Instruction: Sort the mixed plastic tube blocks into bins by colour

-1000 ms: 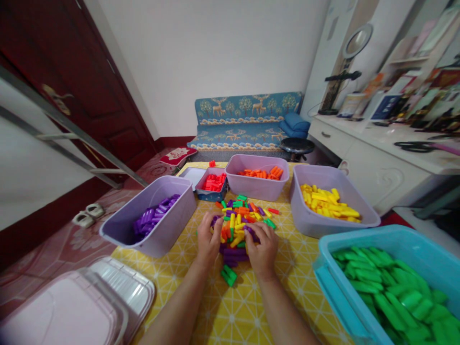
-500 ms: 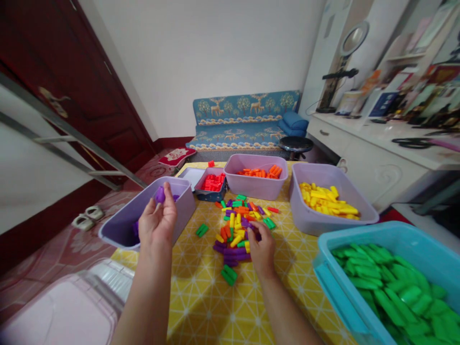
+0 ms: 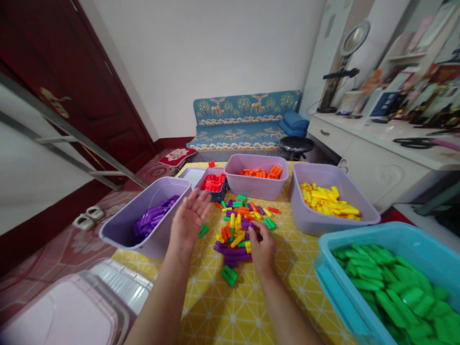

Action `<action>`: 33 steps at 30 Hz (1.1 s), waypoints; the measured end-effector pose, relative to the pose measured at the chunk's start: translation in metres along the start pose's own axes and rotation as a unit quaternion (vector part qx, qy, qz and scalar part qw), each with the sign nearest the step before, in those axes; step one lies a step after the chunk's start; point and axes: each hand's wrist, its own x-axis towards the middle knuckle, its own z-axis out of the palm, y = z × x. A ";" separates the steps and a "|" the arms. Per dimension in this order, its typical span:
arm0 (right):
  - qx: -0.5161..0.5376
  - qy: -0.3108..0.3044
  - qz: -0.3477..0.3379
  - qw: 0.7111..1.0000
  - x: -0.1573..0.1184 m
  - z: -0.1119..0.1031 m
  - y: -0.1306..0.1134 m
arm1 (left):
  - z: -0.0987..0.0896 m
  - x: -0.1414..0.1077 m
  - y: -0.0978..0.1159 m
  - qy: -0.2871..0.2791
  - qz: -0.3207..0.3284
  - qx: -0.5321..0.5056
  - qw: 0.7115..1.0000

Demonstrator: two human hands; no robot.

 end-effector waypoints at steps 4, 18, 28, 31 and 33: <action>-0.008 -0.016 -0.008 1.000 0.000 -0.002 -0.005 | 0.011 -0.016 -0.056 -0.154 0.037 0.295 0.942; -0.046 -0.105 -0.082 0.990 0.000 -0.001 -0.014 | -0.002 -0.018 -0.099 -0.144 0.181 0.530 0.816; -0.079 -0.103 -0.147 0.981 0.003 -0.002 -0.013 | -0.006 -0.007 -0.056 0.007 0.131 0.416 0.900; -0.077 -0.113 -0.144 0.980 0.003 -0.002 -0.016 | -0.007 -0.008 -0.031 0.035 0.204 0.434 0.877; -0.073 -0.117 -0.142 0.980 0.003 -0.002 -0.017 | -0.006 -0.010 -0.008 0.056 0.278 0.468 0.837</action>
